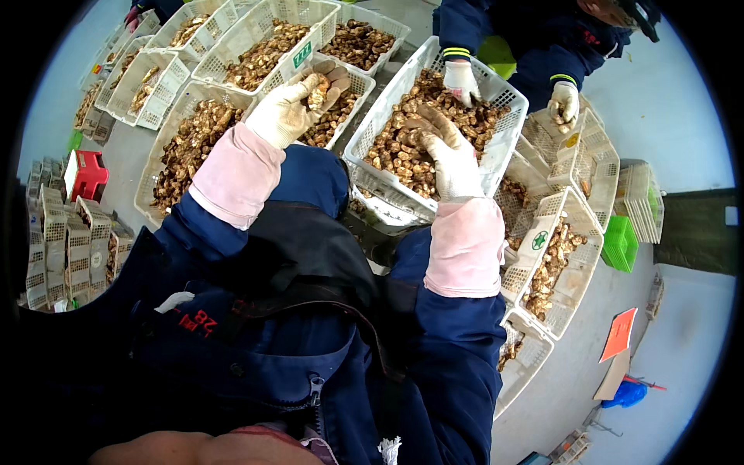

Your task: The person sorts small bulbs by hand from one plastic crate to another, cleaning off excess soil and debris.

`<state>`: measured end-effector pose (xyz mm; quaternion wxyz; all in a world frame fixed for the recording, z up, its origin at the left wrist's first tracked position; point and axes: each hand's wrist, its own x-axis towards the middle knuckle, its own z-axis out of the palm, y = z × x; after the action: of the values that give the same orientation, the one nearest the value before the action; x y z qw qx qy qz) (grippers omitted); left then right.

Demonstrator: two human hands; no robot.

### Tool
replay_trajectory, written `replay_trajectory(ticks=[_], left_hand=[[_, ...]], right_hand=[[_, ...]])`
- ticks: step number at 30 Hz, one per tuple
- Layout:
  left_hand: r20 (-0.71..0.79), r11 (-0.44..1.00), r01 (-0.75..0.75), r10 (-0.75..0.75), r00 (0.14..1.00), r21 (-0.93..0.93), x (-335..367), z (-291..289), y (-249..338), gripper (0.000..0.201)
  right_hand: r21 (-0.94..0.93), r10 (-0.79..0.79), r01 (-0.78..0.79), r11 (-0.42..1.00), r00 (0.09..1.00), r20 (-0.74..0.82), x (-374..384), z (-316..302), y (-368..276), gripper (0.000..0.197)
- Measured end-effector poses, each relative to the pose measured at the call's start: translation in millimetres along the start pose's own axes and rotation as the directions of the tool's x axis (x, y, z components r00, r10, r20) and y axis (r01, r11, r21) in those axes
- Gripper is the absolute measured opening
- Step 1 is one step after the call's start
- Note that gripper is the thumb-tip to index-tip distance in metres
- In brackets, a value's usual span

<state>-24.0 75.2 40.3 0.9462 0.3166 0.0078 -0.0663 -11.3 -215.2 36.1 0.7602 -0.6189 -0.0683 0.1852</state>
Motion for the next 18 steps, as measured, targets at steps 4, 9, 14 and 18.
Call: replay_trajectory(ticks=[4,9,14,18], left_hand=[[0.022,0.994,-0.096,0.095,0.995,0.057,0.8,-40.9,34.3,0.034],[-0.597,0.911,-0.172,0.379,0.707,0.374,-55.6,-214.0,130.5,0.036],[-0.581,0.798,-0.18,0.553,0.597,0.574,-49.9,-133.9,101.6,0.048],[-0.418,0.854,-0.243,0.45,0.789,0.46,-40.0,-70.4,71.4,0.031]], right_hand=[[0.081,0.022,-0.009,0.997,0.987,-0.16,-5.1,-6.7,-1.1,0.042],[0.36,-0.003,0.065,0.931,0.985,-0.172,2.0,-12.5,13.1,0.04],[0.548,0.022,0.045,0.835,0.993,-0.116,-6.1,-29.8,6.6,0.052],[0.476,0.013,0.026,0.879,0.997,-0.079,-2.8,-7.8,8.1,0.056]])
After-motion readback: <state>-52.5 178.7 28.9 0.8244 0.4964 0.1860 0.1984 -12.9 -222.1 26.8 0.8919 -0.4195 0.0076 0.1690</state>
